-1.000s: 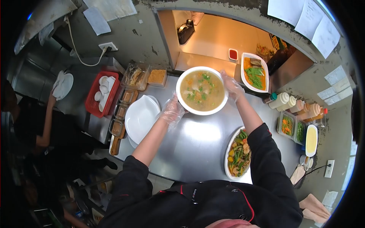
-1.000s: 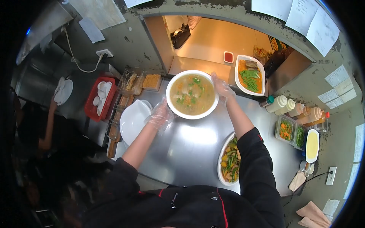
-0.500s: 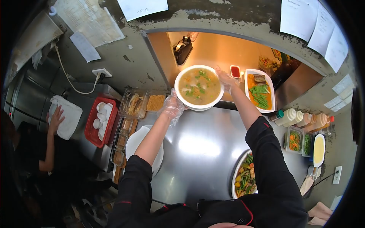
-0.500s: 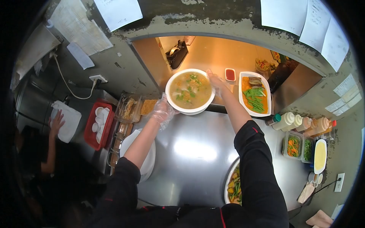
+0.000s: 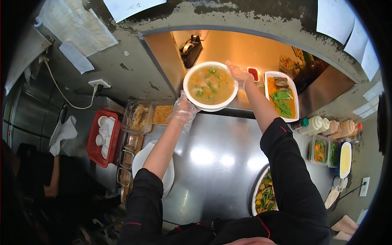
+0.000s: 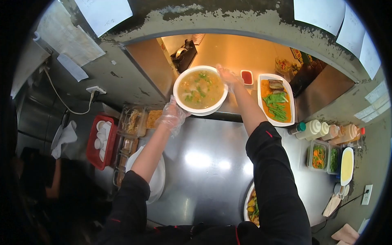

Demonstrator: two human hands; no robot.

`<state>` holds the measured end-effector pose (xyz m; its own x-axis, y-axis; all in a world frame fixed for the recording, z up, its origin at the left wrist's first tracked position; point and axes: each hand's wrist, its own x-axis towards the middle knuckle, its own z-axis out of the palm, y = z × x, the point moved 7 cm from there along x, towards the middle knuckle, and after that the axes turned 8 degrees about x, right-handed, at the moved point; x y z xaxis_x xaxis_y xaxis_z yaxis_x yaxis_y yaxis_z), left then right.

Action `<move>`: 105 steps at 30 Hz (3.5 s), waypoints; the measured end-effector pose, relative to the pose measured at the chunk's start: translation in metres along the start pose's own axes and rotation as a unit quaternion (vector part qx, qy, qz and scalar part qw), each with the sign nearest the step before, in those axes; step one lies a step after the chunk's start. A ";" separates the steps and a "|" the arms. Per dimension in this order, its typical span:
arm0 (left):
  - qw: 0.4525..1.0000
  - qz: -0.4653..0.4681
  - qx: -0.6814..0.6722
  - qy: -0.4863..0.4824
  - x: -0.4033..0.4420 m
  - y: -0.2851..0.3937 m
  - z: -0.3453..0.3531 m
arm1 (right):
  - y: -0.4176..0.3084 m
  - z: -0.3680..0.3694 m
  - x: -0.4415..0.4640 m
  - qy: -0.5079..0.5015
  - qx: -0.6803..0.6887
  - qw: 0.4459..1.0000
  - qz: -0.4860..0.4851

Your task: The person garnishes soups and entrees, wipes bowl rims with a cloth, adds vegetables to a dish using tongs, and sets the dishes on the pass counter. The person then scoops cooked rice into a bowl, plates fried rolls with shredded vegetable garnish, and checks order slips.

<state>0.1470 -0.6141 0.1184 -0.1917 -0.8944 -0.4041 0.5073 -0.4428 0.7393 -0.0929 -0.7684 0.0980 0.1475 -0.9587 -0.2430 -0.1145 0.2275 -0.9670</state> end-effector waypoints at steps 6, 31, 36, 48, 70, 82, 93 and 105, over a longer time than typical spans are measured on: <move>0.999 -0.001 -0.045 0.007 0.013 -0.008 -0.009 | -0.007 -0.006 -0.007 0.043 -0.040 0.998 0.035; 0.994 -0.038 0.092 0.046 -0.307 -0.241 -0.032 | 0.230 -0.073 -0.786 0.258 0.162 0.899 0.315; 0.988 -0.081 0.079 0.108 -0.361 -0.279 -0.030 | 0.211 0.016 -0.751 0.236 0.410 0.860 0.192; 0.973 0.008 0.108 0.202 -0.419 -0.238 -0.094 | 0.216 0.036 -0.700 0.280 0.543 0.789 0.067; 0.961 0.004 0.050 0.272 -0.426 -0.254 -0.127 | 0.036 -0.017 -0.559 0.113 0.482 0.869 -0.004; 0.943 0.078 0.047 0.320 -0.480 -0.251 -0.174 | -0.079 -0.055 -0.256 0.038 0.509 0.854 -0.099; 0.862 -0.041 0.008 0.506 -0.652 -0.321 -0.321 | -0.037 -0.065 -0.034 0.171 0.585 0.788 -0.094; 0.792 -0.084 0.117 0.593 -0.642 -0.281 -0.321 | 0.038 -0.057 0.031 0.282 0.550 0.786 -0.009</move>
<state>0.3971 0.1052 -0.0028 0.7543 -0.1951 -0.6269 0.3617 -0.6735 0.6447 -0.1490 -0.7994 0.0576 -0.3557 -0.8161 -0.4555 0.8468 -0.0751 -0.5266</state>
